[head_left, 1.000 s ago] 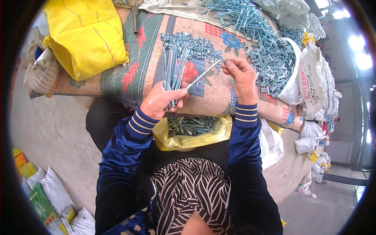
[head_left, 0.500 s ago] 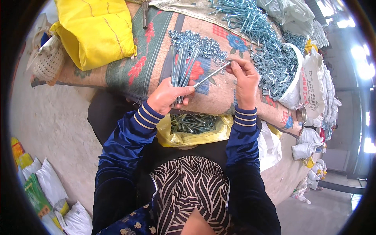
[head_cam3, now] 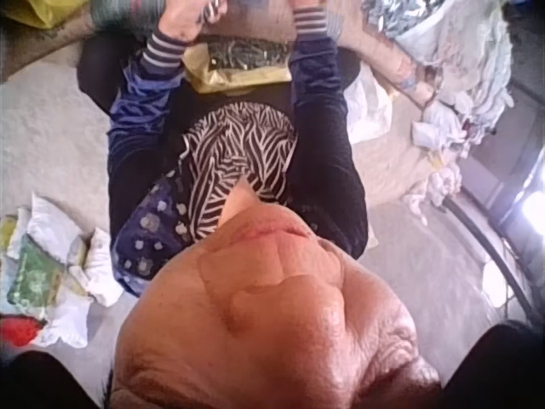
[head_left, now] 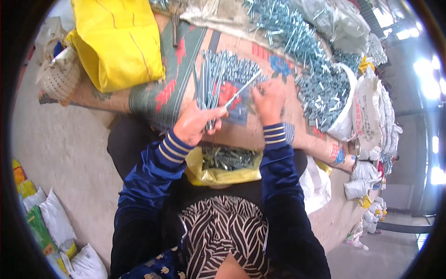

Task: Assembling washers onto long metal bolts.

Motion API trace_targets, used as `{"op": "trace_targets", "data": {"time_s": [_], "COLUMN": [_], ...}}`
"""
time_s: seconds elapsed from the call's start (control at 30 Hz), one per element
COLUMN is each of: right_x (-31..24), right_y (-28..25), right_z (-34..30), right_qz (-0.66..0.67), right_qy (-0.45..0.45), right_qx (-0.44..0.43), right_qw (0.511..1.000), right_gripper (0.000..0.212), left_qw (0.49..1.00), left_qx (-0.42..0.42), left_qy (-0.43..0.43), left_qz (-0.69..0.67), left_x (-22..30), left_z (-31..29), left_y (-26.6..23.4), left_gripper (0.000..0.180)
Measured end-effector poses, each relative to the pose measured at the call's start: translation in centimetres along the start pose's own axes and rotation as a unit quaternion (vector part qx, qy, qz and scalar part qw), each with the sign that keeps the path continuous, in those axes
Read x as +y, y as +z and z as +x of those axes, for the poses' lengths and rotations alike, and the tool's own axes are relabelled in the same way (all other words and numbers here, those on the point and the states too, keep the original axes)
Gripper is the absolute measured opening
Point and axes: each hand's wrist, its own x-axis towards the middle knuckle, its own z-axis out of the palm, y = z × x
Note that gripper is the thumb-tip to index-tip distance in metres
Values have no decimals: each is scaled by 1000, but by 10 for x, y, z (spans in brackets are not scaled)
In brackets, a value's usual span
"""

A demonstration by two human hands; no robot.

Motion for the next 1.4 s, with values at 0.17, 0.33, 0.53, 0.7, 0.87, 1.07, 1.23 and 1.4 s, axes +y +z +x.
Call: {"op": "trace_targets", "data": {"time_s": [0.17, 0.33, 0.53, 0.7, 0.87, 1.07, 1.23, 1.4], "right_x": [-2, 4, -13, -3, -22, -45, -60, -36], "right_y": [5, -37, -73, -83, -75, -63, -65, -57], "right_z": [-2, 10, 15, 12, 1, -11, -8, -12], "right_qz": [-83, 545, 595, 578, 581, 487, 583, 381], "right_qy": [-17, 310, 265, 238, 293, 268, 247, 267], "right_qx": [-63, -134, -169, -187, -237, -317, -213, -263], "right_qw": [994, 767, 740, 758, 722, 768, 744, 845], "right_gripper": [13, 12, 14, 15, 19, 20, 28, 29], "left_qw": [1000, 998, 995, 992, 994, 996, 996, 985], "left_qx": [-3, -30, -58, -68, -69, -41, -22, 18], "left_qy": [6, -50, -81, -104, -82, 9, 47, 117], "left_qz": [10, 19, 13, 17, 30, 78, 75, 127], "left_x": [4, -7, -10, -13, -14, -17, -16, -26], "left_z": [-9, -4, 1, 1, -5, -4, -7, -3], "left_y": [-3, -14, -9, -8, -2, 2, 8, 11], "left_gripper": [29, 23, 22, 25, 24, 17, 19, 14]}}
